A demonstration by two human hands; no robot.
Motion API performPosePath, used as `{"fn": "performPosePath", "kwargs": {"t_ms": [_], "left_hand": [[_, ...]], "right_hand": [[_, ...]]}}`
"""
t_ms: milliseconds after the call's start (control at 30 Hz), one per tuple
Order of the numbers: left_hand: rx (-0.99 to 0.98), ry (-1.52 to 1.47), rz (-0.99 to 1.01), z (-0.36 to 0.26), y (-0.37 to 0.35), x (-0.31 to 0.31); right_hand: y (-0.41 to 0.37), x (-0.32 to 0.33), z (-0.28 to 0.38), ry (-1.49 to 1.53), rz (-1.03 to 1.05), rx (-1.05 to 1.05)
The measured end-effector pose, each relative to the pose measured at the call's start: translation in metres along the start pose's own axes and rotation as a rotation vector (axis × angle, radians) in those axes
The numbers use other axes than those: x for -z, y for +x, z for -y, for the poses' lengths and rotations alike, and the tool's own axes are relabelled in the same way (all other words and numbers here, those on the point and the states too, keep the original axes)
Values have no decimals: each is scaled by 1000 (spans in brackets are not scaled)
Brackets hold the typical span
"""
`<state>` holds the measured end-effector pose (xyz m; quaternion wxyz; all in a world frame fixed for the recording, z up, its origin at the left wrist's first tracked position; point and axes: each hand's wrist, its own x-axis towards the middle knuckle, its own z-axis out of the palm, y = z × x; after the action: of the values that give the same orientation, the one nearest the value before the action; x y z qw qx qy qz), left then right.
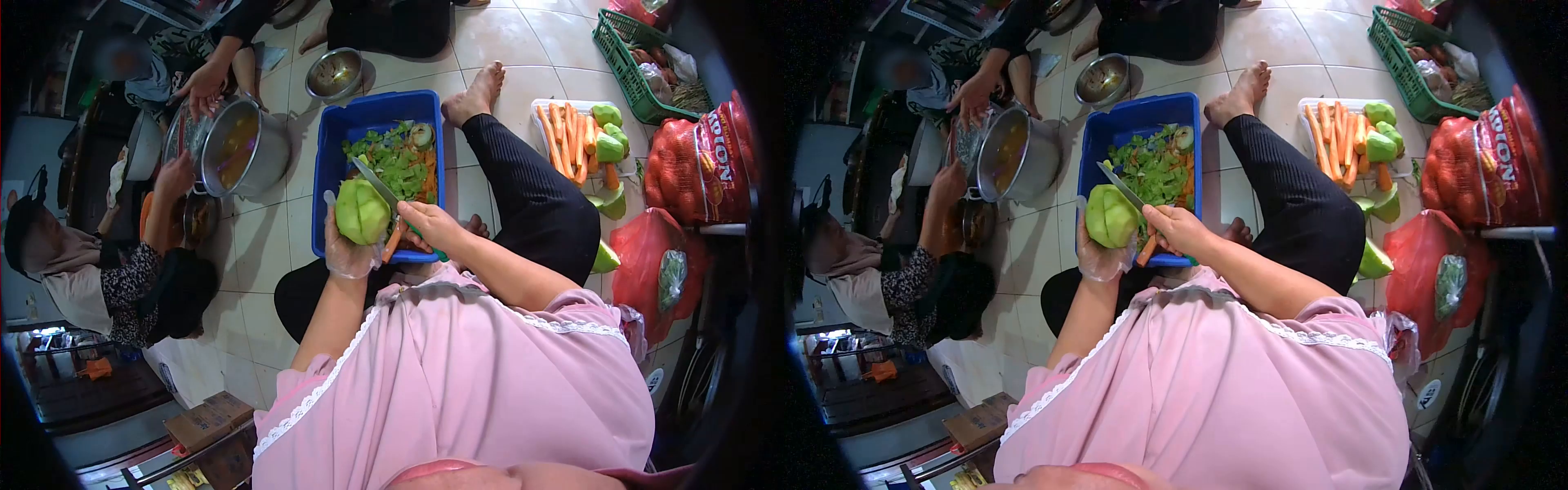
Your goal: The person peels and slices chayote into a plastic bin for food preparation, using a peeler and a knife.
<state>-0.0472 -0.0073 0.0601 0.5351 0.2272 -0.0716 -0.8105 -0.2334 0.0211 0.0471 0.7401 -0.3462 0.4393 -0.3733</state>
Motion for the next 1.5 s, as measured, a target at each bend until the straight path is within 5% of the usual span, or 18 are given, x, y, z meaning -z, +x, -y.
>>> {"fn": "performPosePath", "kwargs": {"t_ms": [100,333,500,633,933,1500], "left_hand": [[234,-101,50,8,-6,-17],[296,99,50,7,-19,-10],[-8,342,101,0,-17,11],[-159,521,193,-4,-15,9],[-244,694,258,-7,-22,-15],[-285,793,338,-6,-22,-23]], "right_hand": [[-1,0,-1,-14,-12,55],[-4,5,4,-275,-91,113],[-12,10,18,-294,-132,113],[-27,5,33,18,-23,104],[-49,-1,50,117,226,126],[-56,-1,56,296,331,-68]]}}
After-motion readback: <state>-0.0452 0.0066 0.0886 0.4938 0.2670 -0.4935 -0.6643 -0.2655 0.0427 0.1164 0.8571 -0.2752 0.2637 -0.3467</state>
